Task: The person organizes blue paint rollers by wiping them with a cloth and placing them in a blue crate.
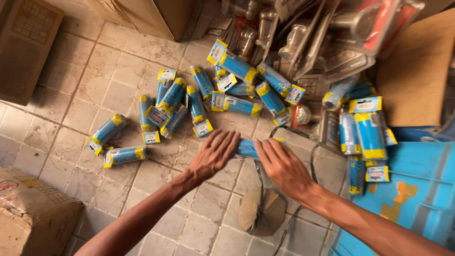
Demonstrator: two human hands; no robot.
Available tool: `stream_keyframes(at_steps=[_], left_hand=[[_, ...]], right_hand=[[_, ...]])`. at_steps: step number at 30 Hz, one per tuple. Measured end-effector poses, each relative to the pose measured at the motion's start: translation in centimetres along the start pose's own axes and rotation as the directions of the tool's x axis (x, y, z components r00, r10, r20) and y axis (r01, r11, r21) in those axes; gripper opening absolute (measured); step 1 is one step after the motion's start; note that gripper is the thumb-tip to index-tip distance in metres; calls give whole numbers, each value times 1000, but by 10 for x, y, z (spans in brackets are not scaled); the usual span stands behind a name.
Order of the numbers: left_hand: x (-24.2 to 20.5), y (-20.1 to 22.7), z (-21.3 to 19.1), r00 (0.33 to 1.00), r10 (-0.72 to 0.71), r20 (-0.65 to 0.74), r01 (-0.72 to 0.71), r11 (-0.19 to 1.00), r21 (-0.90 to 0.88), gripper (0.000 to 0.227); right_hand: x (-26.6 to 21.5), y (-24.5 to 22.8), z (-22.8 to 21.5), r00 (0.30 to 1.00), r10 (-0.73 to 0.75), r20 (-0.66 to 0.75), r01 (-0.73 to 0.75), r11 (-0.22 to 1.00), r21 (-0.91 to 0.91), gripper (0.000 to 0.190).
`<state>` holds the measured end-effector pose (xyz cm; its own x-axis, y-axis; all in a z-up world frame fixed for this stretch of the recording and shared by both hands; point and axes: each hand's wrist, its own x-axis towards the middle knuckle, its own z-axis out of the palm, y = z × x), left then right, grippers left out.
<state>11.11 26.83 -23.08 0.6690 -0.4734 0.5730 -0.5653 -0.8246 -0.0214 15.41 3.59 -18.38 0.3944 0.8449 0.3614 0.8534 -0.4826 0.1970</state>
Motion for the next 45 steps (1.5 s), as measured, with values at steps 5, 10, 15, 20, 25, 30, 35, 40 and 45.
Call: stream_keyframes(at_steps=[5, 10, 15, 20, 25, 30, 35, 40, 45], left_hand=[[56, 66, -67, 991, 55, -119, -64, 996, -69, 30], [102, 124, -119, 962, 251, -106, -256, 966, -42, 30], [147, 150, -155, 936, 346, -68, -346, 938, 10, 26], [156, 161, -174, 917, 397, -41, -395, 918, 46, 30], [165, 182, -175, 903, 426, -59, -427, 904, 4, 30], [162, 200, -172, 907, 408, -107, -412, 911, -21, 32], [147, 210, -154, 892, 400, -211, -441, 873, -207, 16], [140, 208, -158, 865, 420, -274, -490, 825, -282, 17], [133, 197, -171, 879, 462, -116, -470, 881, -55, 25]], right_hand=[[-52, 15, -106, 1000, 6, -31, -6, 1000, -3, 31], [-109, 22, -194, 994, 100, 43, -100, 995, -6, 45], [-156, 28, -283, 973, 229, -9, -228, 972, 62, 63], [-262, -17, -249, 850, 132, 509, -249, 954, 168, 57], [-251, -17, -281, 654, -5, 756, -481, 769, 421, 42], [-183, 8, -364, 961, 240, -140, -229, 969, 89, 44], [-145, 6, -300, 977, 101, -186, -83, 991, 100, 43], [-154, -3, -288, 989, -82, -126, 74, 995, -62, 44], [-200, 0, -259, 1000, 11, 28, -15, 988, 155, 72]])
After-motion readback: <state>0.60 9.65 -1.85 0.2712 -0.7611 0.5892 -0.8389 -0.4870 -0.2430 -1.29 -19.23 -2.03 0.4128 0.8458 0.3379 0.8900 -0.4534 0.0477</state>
